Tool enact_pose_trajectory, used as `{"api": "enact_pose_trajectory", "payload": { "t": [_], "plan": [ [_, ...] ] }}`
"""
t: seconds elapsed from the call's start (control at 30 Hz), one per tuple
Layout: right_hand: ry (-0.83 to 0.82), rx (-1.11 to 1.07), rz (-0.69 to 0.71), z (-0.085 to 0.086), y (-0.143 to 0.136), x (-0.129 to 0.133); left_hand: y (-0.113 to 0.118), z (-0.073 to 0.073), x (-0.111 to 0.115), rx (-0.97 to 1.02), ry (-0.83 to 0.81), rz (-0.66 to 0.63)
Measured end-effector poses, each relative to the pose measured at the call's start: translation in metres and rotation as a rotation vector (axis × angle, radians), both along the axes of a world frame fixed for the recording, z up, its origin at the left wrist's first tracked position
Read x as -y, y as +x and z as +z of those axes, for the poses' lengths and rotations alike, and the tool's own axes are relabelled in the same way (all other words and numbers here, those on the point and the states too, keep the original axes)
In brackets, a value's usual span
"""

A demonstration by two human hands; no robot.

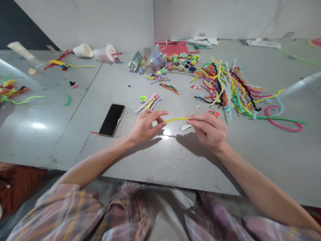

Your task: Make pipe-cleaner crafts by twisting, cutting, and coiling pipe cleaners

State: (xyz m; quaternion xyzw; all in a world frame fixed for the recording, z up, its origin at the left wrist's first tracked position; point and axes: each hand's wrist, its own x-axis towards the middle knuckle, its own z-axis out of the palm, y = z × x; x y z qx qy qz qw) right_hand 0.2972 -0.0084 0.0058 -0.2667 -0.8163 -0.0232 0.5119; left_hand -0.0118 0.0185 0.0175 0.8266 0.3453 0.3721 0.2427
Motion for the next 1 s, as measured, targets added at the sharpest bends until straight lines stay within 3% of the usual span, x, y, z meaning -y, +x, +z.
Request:
{"api": "enact_pose_trajectory", "payload": {
  "t": [0.2,0.3,0.47,0.57,0.73,0.87,1.0],
  "plan": [
    [-0.077,-0.008,0.034,-0.002,-0.010,0.007,0.001,0.014,0.003,0.081,-0.699,-0.327],
    [-0.138,-0.064,-0.036,-0.003,-0.010,0.007,-0.003,0.011,-0.002,0.185,-0.898,-0.392],
    [-0.474,-0.103,-0.131,0.001,-0.017,0.008,0.004,-0.005,-0.002,0.678,-0.957,-0.277],
    [-0.807,-0.099,-0.062,0.006,-0.032,0.017,0.014,-0.013,0.005,0.932,-0.982,-0.227],
    [-1.240,-0.177,0.174,0.009,-0.057,0.031,0.028,-0.020,0.015,1.036,-1.088,-0.235],
    [-1.314,-0.256,0.305,0.000,-0.061,0.030,0.035,-0.026,0.018,1.071,-1.162,-0.252],
    [-1.281,-0.206,0.310,-0.010,-0.064,0.029,0.040,-0.032,0.017,1.130,-1.183,-0.201]
  ]
}}
